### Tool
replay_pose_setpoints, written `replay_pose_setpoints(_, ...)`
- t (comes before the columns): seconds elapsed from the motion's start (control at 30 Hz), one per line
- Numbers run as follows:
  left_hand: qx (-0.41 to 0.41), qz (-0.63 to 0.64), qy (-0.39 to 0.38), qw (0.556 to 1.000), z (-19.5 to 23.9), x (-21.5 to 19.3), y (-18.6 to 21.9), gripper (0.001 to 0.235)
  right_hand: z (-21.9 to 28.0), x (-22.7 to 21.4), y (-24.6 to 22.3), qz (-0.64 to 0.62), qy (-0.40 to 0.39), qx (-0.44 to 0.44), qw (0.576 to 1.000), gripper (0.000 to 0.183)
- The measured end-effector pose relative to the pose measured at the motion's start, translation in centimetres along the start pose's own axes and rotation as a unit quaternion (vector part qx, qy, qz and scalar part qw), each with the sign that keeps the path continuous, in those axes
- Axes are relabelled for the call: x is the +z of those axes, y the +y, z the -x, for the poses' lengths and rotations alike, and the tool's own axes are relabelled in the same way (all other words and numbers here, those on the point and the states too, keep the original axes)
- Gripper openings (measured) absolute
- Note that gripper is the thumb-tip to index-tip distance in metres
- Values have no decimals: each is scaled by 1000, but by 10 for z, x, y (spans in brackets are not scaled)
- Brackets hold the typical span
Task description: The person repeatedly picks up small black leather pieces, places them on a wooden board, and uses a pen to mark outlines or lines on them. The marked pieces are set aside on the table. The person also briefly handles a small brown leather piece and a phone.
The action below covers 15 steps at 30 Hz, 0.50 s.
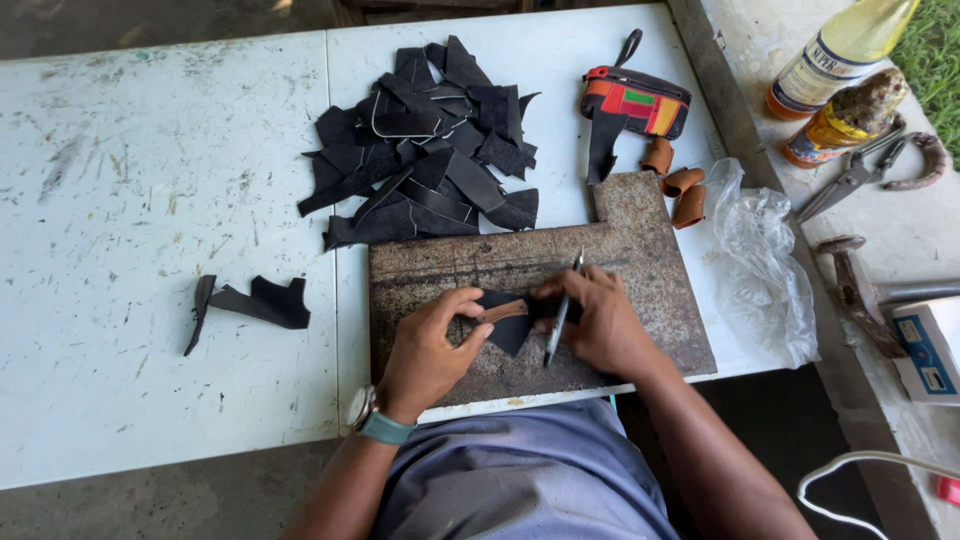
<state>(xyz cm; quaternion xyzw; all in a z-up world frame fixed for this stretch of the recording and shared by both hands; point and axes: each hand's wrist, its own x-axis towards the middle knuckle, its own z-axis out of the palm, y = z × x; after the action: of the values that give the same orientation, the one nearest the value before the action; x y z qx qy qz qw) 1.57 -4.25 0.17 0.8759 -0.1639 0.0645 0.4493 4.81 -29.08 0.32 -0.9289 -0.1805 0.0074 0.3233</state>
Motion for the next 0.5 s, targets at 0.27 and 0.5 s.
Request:
replay_pose_setpoints(0.27, 18, 13, -20, 1000, 21, -3, 5, 45, 49, 24, -20, -39, 102, 20, 994, 25)
replay_pose_setpoints(0.5, -60, 6, -57, 997, 16, -2, 0, 44, 34, 18, -23, -47, 80, 34, 995, 26)
